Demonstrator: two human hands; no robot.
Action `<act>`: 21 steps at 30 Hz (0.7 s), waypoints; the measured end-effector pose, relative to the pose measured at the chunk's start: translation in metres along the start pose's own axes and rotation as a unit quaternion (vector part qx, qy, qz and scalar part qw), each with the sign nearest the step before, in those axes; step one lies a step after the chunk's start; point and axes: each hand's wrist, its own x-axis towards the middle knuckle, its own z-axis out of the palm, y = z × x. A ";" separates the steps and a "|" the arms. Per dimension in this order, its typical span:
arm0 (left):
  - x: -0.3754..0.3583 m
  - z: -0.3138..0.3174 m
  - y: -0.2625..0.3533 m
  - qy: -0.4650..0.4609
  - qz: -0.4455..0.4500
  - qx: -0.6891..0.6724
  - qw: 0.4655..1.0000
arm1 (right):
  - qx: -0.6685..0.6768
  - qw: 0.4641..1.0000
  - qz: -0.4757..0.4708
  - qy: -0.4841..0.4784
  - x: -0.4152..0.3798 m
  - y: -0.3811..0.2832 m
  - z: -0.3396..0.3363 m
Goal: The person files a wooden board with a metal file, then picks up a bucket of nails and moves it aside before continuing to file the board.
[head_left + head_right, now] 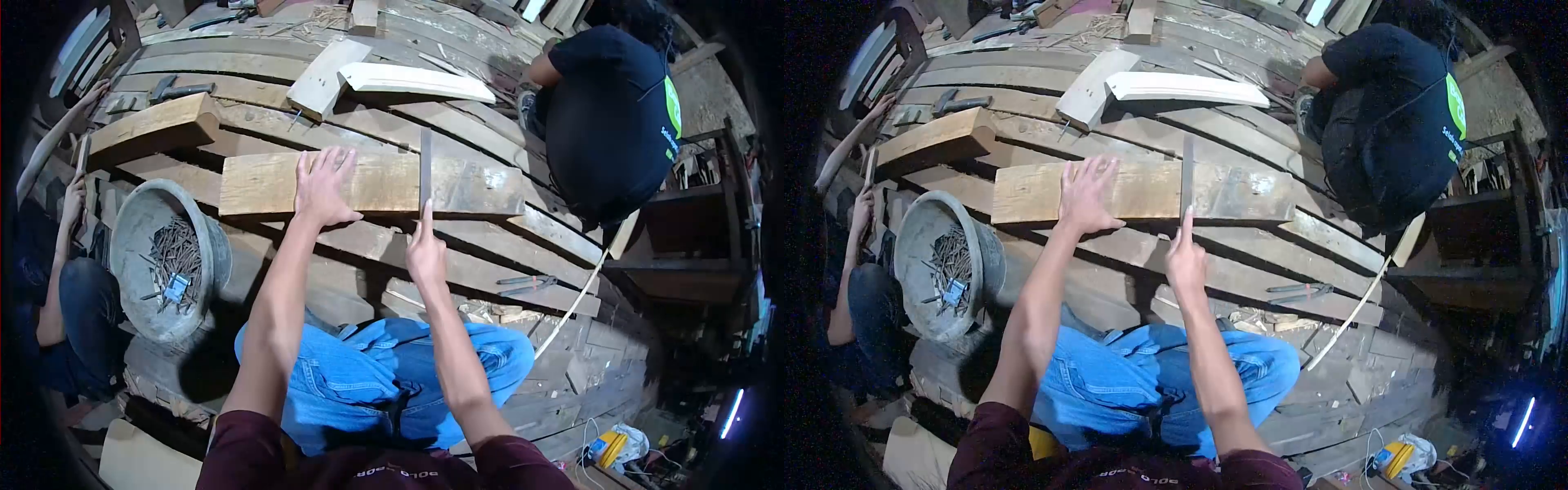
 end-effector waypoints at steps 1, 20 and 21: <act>0.000 -0.001 0.000 -0.002 -0.001 0.000 1.000 | 0.002 1.000 0.015 -0.009 -0.016 0.001 -0.003; -0.002 0.001 0.003 0.006 -0.010 0.006 1.000 | -0.026 0.999 0.023 -0.032 -0.034 0.004 0.003; -0.004 0.001 0.003 -0.002 -0.010 0.009 1.000 | -0.021 0.999 0.017 -0.029 -0.014 -0.002 -0.003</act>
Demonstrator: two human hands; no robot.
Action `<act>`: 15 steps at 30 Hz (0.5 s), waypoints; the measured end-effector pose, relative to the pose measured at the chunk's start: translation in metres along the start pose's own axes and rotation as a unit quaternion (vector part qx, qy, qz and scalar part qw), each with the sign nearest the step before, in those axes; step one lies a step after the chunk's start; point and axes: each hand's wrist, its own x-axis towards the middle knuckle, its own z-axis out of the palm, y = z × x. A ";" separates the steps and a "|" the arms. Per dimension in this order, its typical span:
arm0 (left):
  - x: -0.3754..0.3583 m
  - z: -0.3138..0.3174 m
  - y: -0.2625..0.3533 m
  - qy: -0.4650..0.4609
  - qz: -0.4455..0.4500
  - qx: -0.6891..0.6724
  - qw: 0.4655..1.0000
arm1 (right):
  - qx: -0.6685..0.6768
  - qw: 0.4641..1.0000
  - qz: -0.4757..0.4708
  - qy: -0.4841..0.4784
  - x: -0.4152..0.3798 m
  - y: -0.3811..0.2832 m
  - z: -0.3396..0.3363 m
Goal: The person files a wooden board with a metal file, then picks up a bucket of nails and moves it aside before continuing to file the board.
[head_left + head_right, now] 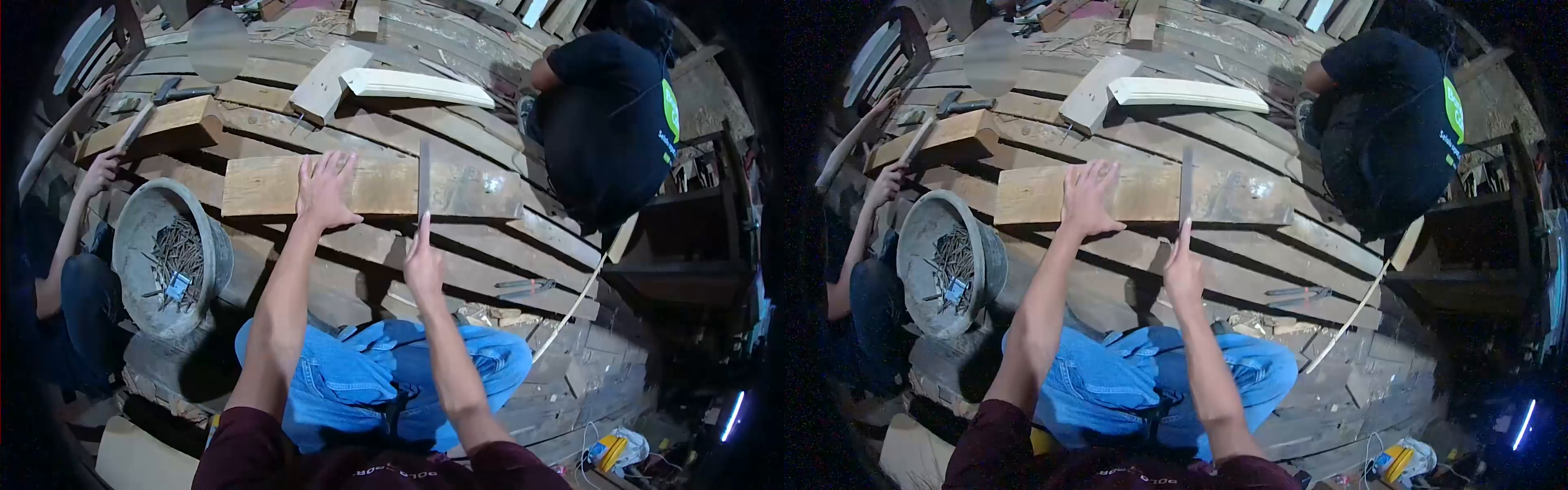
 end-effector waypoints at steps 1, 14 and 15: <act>0.000 -0.001 0.000 -0.006 0.002 0.003 1.000 | 0.004 1.000 -0.006 0.006 0.014 -0.005 -0.007; -0.004 -0.004 -0.008 -0.023 0.009 -0.029 0.999 | 0.040 0.999 -0.004 -0.003 -0.058 -0.002 0.006; -0.005 -0.012 -0.004 -0.027 0.010 -0.033 0.999 | 0.054 0.998 -0.034 0.020 -0.054 0.012 0.015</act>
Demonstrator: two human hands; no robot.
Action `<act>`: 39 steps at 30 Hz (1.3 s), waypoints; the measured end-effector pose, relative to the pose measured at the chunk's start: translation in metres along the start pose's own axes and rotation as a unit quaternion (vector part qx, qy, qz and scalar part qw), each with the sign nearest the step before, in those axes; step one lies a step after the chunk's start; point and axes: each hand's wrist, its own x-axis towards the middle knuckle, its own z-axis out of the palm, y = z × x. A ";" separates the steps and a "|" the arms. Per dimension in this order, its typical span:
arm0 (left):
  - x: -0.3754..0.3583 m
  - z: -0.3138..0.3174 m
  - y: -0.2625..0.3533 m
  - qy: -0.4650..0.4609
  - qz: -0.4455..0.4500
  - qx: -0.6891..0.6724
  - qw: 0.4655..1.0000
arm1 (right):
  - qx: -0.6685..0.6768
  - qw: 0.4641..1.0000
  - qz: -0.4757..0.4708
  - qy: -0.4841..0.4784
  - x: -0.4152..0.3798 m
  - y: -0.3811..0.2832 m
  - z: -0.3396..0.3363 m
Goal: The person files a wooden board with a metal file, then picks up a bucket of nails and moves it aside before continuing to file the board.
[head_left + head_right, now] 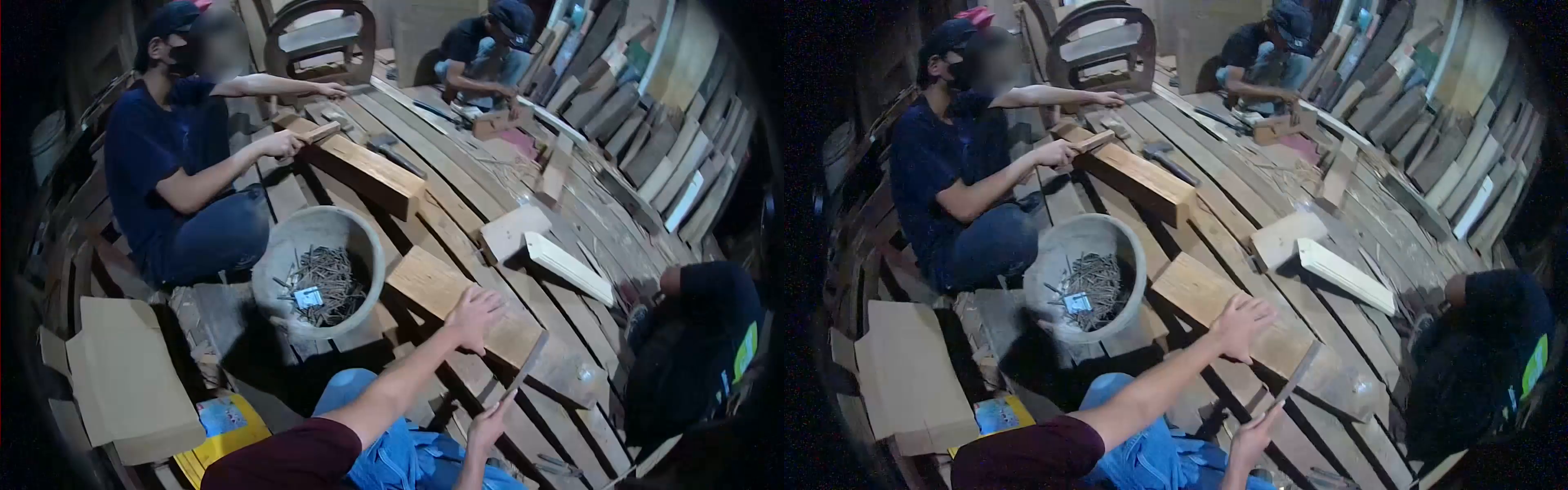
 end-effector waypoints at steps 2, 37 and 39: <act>0.000 0.002 -0.002 -0.005 -0.004 -0.021 1.000 | 0.025 0.999 -0.033 0.011 0.000 -0.015 -0.008; 0.006 0.014 -0.006 0.019 0.004 0.011 1.000 | 0.292 0.912 0.267 -0.107 0.075 -0.018 0.001; 0.004 0.014 -0.001 0.025 0.001 0.026 0.999 | 0.307 0.911 0.260 -0.097 0.056 -0.007 0.012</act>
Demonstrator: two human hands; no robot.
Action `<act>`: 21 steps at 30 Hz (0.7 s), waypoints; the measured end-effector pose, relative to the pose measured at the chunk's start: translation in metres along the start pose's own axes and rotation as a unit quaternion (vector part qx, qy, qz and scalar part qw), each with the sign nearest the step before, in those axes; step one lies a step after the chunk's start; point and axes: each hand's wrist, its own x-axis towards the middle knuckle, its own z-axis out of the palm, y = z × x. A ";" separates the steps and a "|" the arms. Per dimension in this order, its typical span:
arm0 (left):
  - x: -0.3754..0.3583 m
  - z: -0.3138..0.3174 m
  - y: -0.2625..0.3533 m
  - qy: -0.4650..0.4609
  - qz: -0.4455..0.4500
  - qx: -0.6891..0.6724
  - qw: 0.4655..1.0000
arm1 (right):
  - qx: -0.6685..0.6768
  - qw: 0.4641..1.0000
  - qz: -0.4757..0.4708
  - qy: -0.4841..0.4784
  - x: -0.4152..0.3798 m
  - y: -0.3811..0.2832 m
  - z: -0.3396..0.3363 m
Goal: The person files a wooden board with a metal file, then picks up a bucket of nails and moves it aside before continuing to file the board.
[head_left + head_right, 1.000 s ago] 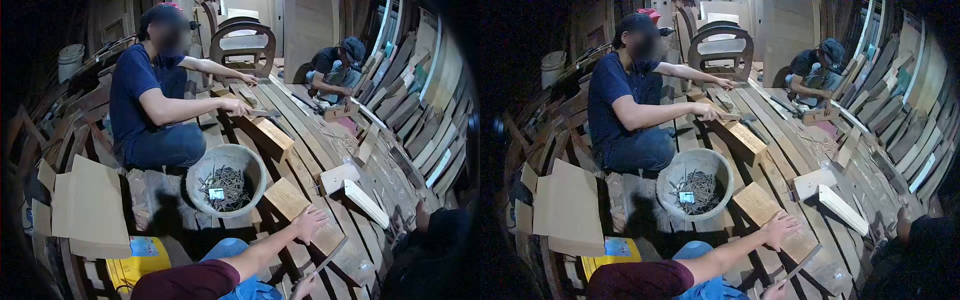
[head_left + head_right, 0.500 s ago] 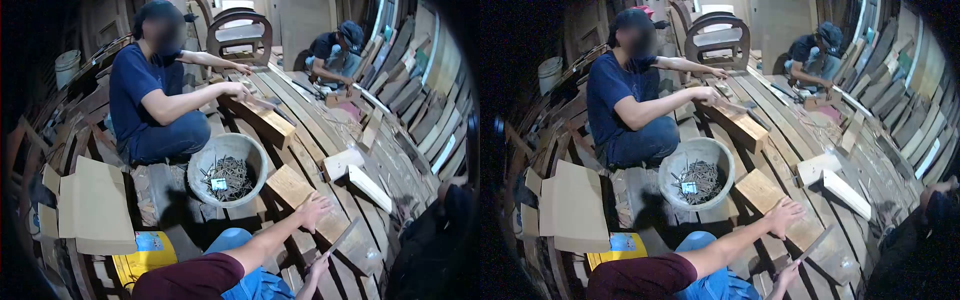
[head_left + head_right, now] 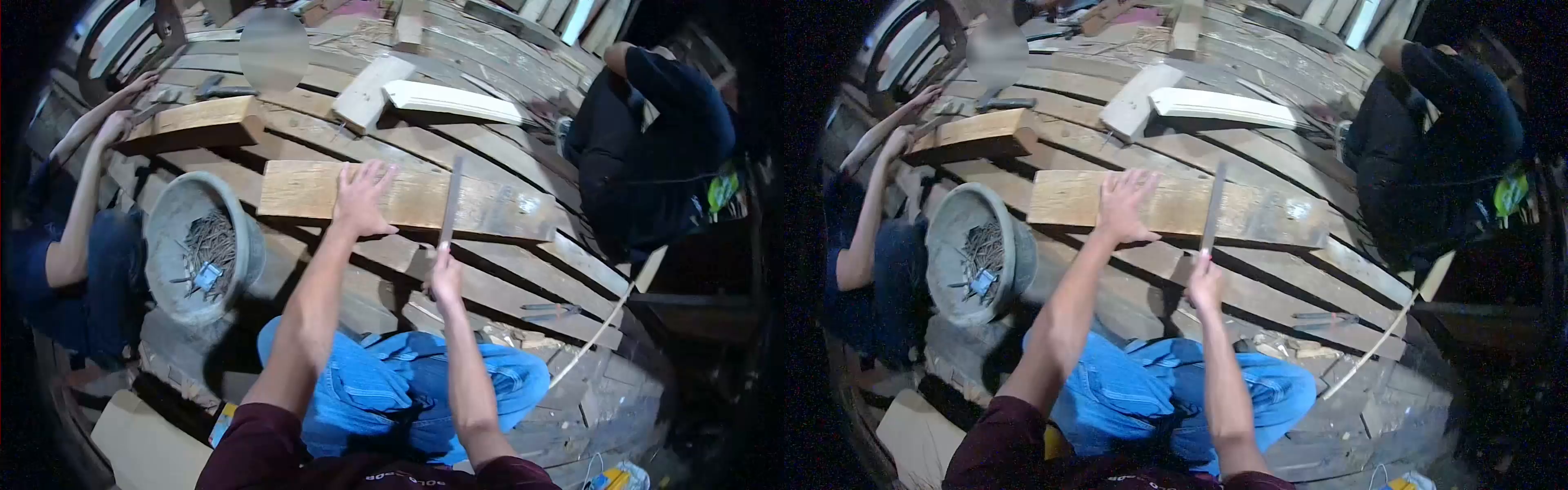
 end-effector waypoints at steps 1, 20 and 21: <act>0.003 0.000 0.002 0.005 -0.004 0.008 1.000 | 0.001 1.000 -0.012 -0.012 -0.006 0.007 -0.001; 0.004 -0.001 0.004 -0.002 -0.013 0.028 1.000 | 0.015 0.999 0.013 -0.027 0.004 0.005 -0.005; 0.005 0.001 0.004 -0.010 -0.016 0.035 0.999 | 0.039 0.998 0.030 -0.030 0.003 -0.016 -0.009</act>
